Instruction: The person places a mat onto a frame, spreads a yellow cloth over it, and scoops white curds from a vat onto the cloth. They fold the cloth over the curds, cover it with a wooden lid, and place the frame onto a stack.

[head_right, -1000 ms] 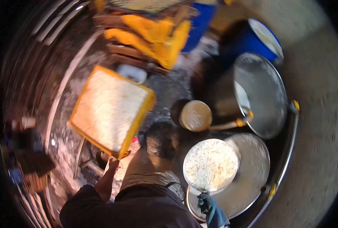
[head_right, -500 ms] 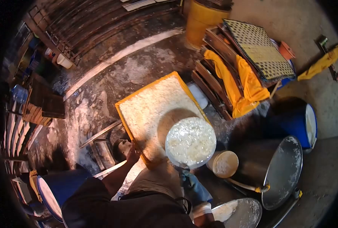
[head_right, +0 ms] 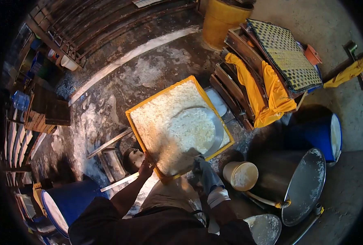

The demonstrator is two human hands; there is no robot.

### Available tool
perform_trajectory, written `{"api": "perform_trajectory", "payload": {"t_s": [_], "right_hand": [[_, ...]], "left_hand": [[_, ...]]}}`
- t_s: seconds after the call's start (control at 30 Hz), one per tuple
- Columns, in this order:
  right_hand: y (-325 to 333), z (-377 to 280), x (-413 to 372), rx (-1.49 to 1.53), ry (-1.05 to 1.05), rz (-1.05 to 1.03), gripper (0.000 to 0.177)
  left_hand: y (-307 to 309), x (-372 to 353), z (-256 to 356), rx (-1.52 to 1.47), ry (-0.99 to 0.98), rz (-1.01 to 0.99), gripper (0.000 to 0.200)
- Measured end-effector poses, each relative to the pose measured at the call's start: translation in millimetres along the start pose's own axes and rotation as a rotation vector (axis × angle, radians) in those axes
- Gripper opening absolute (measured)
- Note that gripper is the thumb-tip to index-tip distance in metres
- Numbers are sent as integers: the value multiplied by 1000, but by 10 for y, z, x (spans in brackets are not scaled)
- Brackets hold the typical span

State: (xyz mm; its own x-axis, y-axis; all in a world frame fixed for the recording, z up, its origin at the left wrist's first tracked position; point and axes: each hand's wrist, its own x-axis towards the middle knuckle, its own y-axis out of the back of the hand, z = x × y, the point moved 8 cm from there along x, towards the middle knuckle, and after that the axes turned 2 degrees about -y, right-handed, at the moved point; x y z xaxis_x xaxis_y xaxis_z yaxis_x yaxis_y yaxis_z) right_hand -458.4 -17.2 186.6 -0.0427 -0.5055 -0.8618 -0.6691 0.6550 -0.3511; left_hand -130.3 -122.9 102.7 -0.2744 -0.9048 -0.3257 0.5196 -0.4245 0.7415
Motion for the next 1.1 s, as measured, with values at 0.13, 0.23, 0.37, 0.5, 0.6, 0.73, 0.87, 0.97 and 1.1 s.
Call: {"api": "perform_trajectory", "payload": {"t_s": [0.13, 0.23, 0.37, 0.5, 0.6, 0.73, 0.87, 0.97, 1.1], "right_hand": [[477, -535, -29, -111, 344, 343, 20], [1296, -956, 0, -115, 685, 628, 27], [1762, -1378, -1519, -134, 743, 858, 26], [2809, -510, -2544, 210, 972, 842, 19], [3462, 780, -3307, 556, 742, 889, 12], [4707, 2975, -3413, 1009, 725, 1145, 17], [5232, 4738, -3281, 1390, 428, 1089, 27], [5495, 5380, -3348, 1639, 216, 1378, 28], [6213, 6308, -2804, 1809, 472, 1388, 27]], "left_hand": [[4, 6, 58, 29, 6, -18, 103], [-229, 96, -205, 56, -2, -21, 104], [-114, 113, 64, 161, 176, -136, 101], [48, 21, 409, 328, 242, 44, 95], [-59, -126, 936, 388, -19, 259, 91], [-752, -246, 1374, 374, -191, 119, 81], [-1992, -302, 1690, 247, -405, -480, 59], [-2544, -1261, 2468, 71, -143, -908, 42], [-2953, -2000, 2804, 227, -167, -1028, 15]]}}
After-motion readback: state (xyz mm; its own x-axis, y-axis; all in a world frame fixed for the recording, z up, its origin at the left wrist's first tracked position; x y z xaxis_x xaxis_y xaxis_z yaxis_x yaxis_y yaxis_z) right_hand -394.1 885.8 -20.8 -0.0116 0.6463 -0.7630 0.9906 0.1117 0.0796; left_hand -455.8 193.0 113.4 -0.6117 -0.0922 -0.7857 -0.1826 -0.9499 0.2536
